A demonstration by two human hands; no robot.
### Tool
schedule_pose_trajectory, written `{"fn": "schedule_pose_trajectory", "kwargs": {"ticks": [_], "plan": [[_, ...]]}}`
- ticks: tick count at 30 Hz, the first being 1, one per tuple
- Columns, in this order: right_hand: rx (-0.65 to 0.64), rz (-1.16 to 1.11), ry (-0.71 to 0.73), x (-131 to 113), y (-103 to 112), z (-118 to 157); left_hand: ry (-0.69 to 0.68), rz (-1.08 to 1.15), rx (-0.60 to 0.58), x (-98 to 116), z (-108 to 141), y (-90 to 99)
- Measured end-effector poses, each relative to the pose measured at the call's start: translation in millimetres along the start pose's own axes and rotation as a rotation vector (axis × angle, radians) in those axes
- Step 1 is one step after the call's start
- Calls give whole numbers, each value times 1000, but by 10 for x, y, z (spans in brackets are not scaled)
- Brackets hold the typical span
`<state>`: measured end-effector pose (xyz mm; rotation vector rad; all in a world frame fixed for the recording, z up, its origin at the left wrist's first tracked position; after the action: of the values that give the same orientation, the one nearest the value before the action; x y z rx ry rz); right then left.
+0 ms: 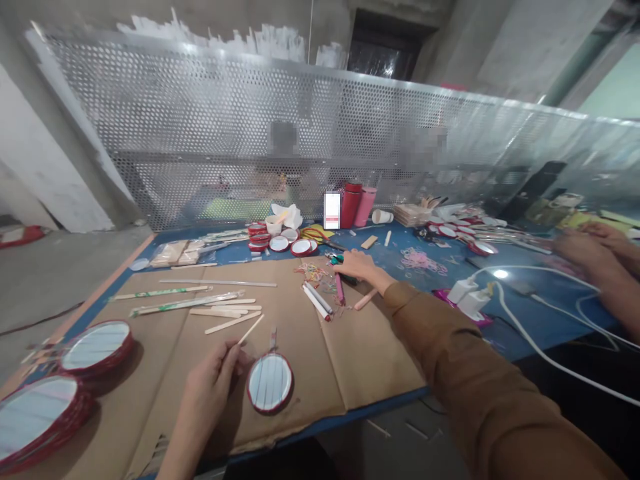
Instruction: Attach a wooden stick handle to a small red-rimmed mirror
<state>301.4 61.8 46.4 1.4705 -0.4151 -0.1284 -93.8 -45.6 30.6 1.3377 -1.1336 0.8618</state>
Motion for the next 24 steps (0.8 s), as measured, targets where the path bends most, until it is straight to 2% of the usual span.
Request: {"fn": "schedule_pose_trajectory", "kwargs": {"ticks": [4,9,14,17,20,22,24], "plan": [[60,-113,-40,42,32,16,19,9,-1,-16,12,-4],[120,-396,-177,297,134,25,11,18,-13,4,4,-23],[20,-880,-289,441,113,106,-15,15,-22,-7,-10,-31],[-44,-1181,-286,331,120,230,-34,17,-27,1,-19,-38],[-60,-1392,-242,147,221,369,-53,30,-31,22,-27,-46],[-75,-1540,-183,-32,320,461,-53,36,-36,25,-25,-54],[-154,-1713,-82,-300,411,566,-48,33,-46,25,-17,-72]]}}
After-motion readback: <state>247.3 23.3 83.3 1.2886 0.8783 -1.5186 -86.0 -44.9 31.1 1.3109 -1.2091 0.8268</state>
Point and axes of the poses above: each hand's wrist, its own z-axis away from the middle knuckle, its own y-axis out of the back of the hand, x = y × z, the point moved 10 cm from there along -z, towards the middle knuckle, and after that the axes turned 14 degrees about z, right-handed, at the moved point
